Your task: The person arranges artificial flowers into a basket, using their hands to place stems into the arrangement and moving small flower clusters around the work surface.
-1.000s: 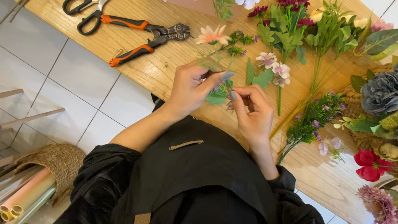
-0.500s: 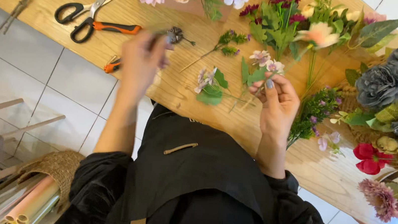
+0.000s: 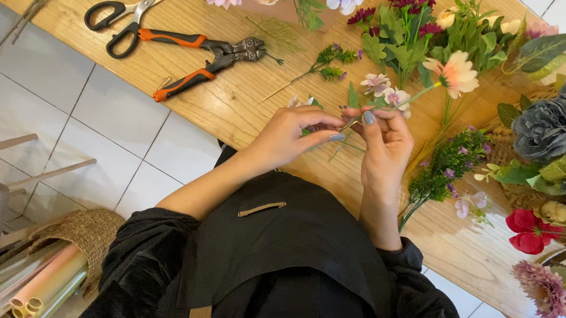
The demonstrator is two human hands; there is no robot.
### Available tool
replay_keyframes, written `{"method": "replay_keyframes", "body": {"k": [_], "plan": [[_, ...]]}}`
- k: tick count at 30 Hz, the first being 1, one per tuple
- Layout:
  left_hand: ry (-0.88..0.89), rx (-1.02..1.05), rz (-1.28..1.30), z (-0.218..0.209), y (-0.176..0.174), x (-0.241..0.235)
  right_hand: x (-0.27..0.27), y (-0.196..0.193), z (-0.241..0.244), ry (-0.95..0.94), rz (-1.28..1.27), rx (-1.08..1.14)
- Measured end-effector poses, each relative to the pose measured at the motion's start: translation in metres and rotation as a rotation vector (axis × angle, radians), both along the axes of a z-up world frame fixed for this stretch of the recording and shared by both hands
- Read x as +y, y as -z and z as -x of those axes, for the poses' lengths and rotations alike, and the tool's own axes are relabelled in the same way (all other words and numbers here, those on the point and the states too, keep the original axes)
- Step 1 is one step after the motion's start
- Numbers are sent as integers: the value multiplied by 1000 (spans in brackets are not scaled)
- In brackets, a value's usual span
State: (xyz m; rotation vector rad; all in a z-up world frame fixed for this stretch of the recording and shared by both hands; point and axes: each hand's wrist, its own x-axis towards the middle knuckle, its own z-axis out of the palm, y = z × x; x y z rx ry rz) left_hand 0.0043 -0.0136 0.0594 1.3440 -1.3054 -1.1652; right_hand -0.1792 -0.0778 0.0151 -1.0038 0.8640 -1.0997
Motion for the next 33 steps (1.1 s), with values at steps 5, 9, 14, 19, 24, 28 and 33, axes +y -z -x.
{"method": "replay_keyframes", "body": {"k": [5,9,14,19,24,28,33], "plan": [[-56,-25,92,11,20,0,-3,16,5,25,75,77],[-127,-48,125,14,19,6,1,-2,1,-22,214,137],[-152,103,23,16,39,10,0,-16,0,-79,377,181],[-178,169,36,14,41,6,-5,-6,-2,-115,401,186],[-207,170,82,4,40,0,-12,-22,-14,-148,302,92],[-209,225,95,3,61,-1,-29,8,-6,-168,258,66],[-186,446,74,9,66,-2,-37,-10,-11,-232,258,114]]}}
